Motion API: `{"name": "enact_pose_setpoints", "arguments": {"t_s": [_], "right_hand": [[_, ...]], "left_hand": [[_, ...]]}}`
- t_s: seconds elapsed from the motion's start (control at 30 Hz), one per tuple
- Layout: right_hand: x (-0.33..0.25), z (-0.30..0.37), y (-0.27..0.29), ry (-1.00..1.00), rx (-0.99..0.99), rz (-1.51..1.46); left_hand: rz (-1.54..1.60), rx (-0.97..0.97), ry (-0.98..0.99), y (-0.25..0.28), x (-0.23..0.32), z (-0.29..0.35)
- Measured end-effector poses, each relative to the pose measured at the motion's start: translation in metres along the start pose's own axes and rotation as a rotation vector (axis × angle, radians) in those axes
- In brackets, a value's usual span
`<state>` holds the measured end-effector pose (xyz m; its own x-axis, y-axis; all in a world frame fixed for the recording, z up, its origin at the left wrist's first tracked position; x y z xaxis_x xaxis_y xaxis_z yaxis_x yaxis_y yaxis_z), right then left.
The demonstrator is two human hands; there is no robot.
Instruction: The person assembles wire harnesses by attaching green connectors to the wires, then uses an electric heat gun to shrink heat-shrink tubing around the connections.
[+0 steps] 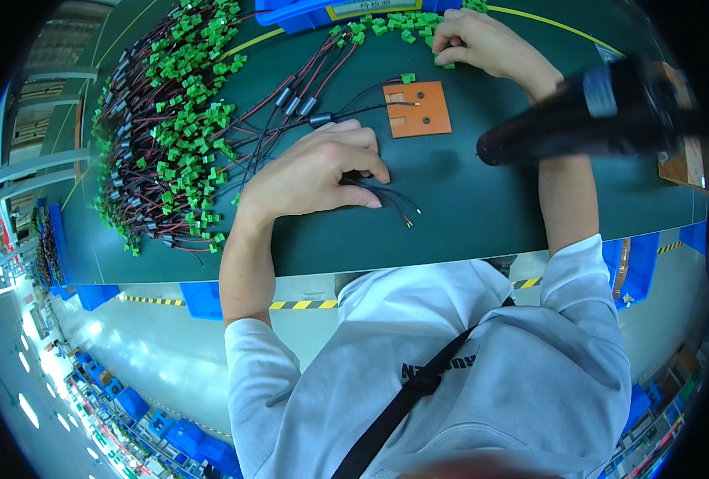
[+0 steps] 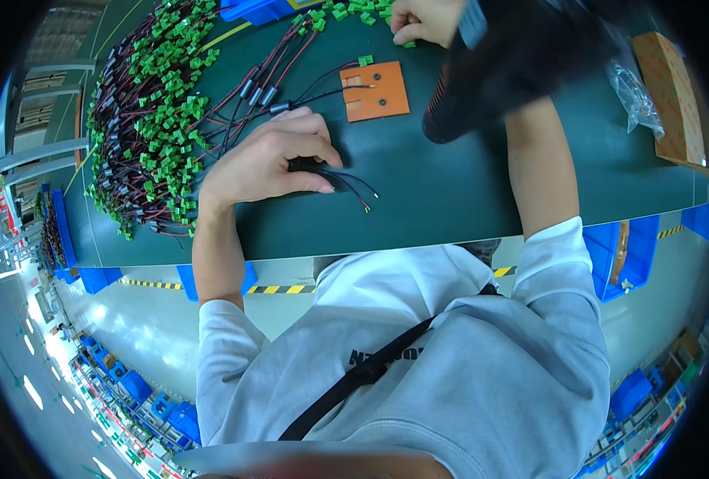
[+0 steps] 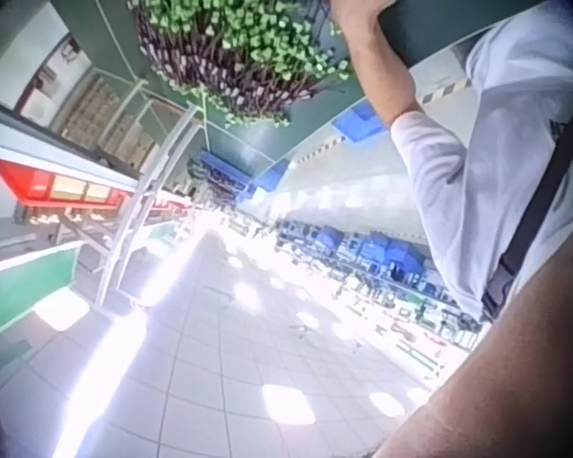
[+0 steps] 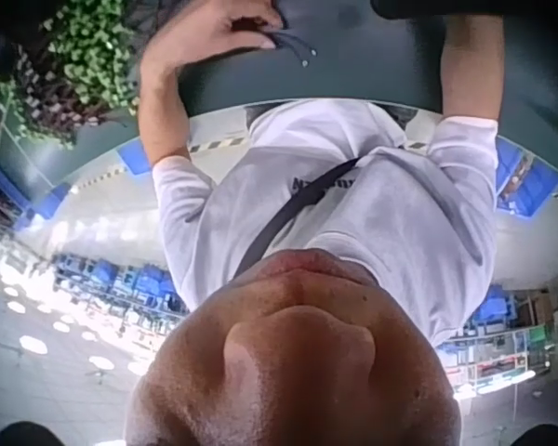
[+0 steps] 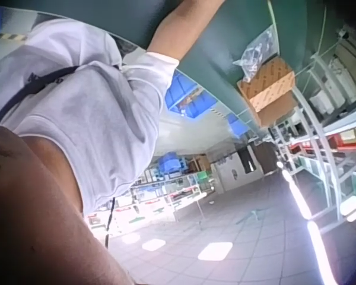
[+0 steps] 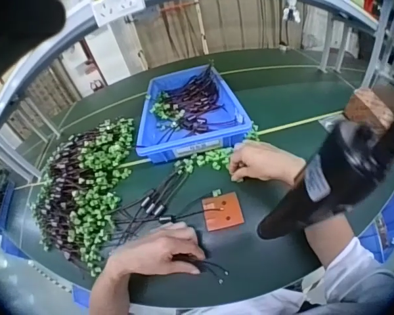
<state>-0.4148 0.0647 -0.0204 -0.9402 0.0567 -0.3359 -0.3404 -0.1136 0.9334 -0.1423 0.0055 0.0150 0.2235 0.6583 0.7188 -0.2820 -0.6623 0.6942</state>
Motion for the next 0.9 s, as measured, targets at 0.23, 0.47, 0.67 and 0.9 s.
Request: {"name": "enact_pose_setpoints", "arguments": {"t_s": [0.23, 0.47, 0.67, 0.9], "right_hand": [[-0.034, 0.014, 0.034, 0.054, 0.139, -0.715], [-0.077, 0.034, 0.014, 0.409, 0.012, -1.521], [-0.063, 0.038, -0.011, 0.407, -0.067, -1.694], [-0.061, 0.039, -0.009, 0.448, -0.068, -1.701]], "left_hand": [[-0.087, -0.020, 0.009, -0.017, -0.001, -0.006], [0.272, 0.316, 0.190, -0.004, -0.020, 0.001], [0.044, 0.489, 0.328, 0.000, -0.023, 0.003], [-0.056, 0.590, 0.354, 0.007, -0.030, 0.006]]}}
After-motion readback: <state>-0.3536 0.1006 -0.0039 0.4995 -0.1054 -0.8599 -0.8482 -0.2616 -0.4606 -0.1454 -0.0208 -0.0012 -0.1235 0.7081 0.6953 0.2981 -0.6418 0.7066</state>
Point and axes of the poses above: each hand's wrist, its own z-axis away from the middle knuckle, its own y-axis out of the back of the hand, x = y × z, the point moved 6 cm from there along -z, towards the middle knuckle, and after that the axes turned 9 degrees about -x, right-handed, at the moved point
